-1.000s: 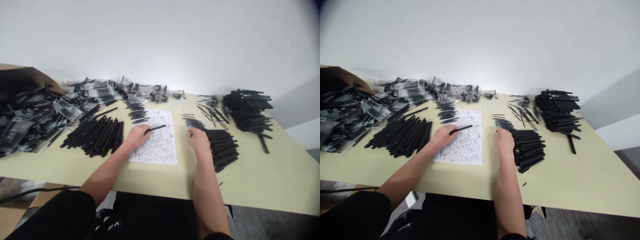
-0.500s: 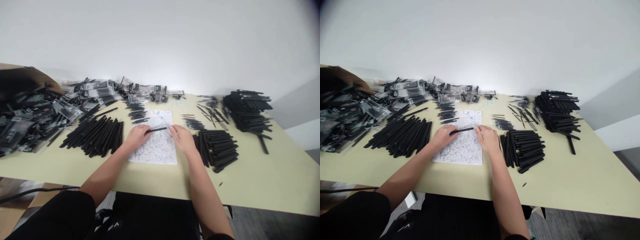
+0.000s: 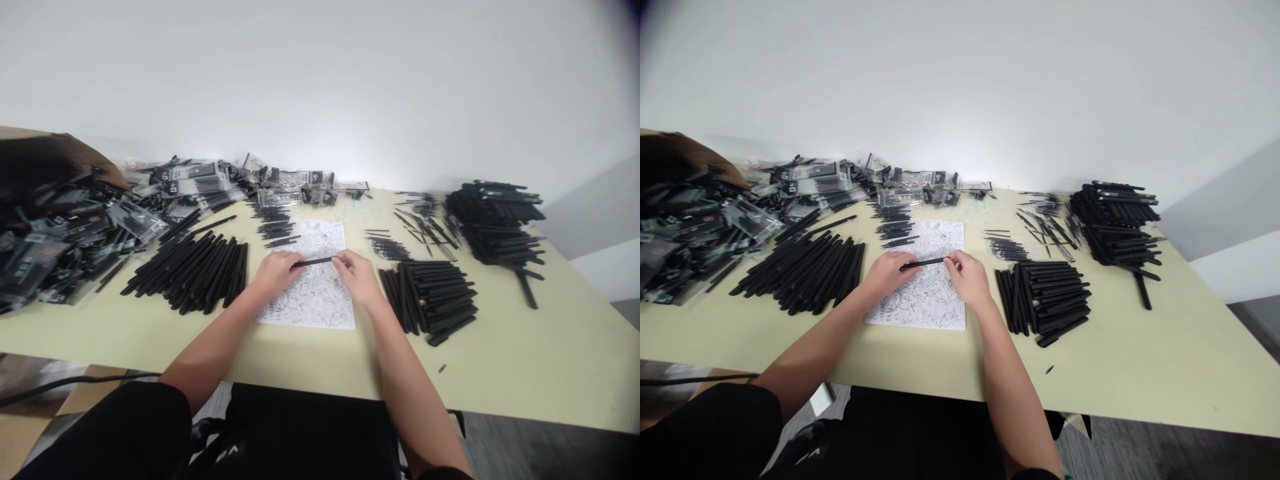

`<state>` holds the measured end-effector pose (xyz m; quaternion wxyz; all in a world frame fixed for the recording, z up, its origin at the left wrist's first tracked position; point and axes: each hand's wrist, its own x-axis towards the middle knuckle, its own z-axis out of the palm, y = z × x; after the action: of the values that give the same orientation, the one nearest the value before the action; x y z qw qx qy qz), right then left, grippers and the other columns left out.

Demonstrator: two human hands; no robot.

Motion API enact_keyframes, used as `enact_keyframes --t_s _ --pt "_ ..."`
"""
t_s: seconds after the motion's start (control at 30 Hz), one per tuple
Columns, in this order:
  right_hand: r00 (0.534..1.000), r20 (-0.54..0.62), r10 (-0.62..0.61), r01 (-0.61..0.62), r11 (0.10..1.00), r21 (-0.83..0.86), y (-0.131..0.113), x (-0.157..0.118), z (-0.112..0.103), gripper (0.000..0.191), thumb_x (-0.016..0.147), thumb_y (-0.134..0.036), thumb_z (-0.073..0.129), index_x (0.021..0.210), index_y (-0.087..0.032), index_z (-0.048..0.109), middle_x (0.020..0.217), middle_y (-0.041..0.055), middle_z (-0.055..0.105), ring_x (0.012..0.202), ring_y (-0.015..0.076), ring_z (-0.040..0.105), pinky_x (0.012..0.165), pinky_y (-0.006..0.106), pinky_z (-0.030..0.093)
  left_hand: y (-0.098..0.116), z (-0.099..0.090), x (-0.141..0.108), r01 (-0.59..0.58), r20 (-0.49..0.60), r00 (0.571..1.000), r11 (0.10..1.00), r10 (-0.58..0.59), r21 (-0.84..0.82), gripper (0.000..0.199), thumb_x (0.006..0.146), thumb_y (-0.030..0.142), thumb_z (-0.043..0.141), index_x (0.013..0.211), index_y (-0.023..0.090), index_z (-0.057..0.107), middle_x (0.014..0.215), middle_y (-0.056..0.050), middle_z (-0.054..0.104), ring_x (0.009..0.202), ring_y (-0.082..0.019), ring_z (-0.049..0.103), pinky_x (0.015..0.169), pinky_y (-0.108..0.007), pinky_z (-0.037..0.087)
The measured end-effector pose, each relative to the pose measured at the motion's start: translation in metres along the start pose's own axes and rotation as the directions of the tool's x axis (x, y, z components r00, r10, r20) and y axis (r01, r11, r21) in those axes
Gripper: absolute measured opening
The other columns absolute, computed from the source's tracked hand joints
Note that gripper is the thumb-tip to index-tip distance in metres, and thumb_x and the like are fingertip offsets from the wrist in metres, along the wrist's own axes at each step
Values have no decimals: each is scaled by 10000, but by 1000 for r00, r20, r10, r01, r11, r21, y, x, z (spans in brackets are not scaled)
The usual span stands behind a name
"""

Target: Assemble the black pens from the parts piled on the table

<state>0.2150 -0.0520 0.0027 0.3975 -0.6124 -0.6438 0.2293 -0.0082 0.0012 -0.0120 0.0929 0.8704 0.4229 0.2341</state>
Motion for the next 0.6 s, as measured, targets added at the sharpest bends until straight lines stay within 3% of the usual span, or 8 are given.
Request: enact_keyframes --t_s 0.1,0.2,0.4,0.5,0.6 --pt "1000 -11 2 -2 999 44 2 0 2 207 867 -370 520 941 -215 638 881 34 679 715 169 598 693 292 443 0 0 0 17 5 1000 999 -17 30 135 866 294 684 977 222 705 921 -23 750 836 -192 685 775 -291 499" --pt "1000 -27 4 -3 999 46 0 -1 2 222 858 -376 536 978 -221 640 856 20 668 663 151 580 661 281 446 -1 1 1 6 -11 1000 999 -6 40 140 872 303 678 983 223 706 935 -27 754 841 -193 690 780 -291 500" --pt "994 -55 99 -98 995 4 -8 -4 -2 337 863 -544 542 799 -221 614 691 -2 623 583 140 540 577 268 393 0 -1 0 -20 -28 999 999 21 30 139 878 305 672 980 217 705 920 -29 755 840 -193 692 786 -296 503" --pt "994 -31 109 -109 994 13 -5 -3 -1 370 900 -534 481 725 -219 564 632 -9 586 569 142 536 573 271 378 0 -1 0 -32 -29 999 999 33 38 142 880 305 671 982 212 704 936 -29 756 852 -202 695 800 -309 505" --pt "998 -17 63 -62 997 53 0 0 1 281 894 -459 492 791 -214 581 716 3 618 599 142 548 603 274 405 -1 0 0 -27 -28 999 999 29 44 149 876 308 676 988 214 706 942 -31 756 855 -205 697 803 -312 509"
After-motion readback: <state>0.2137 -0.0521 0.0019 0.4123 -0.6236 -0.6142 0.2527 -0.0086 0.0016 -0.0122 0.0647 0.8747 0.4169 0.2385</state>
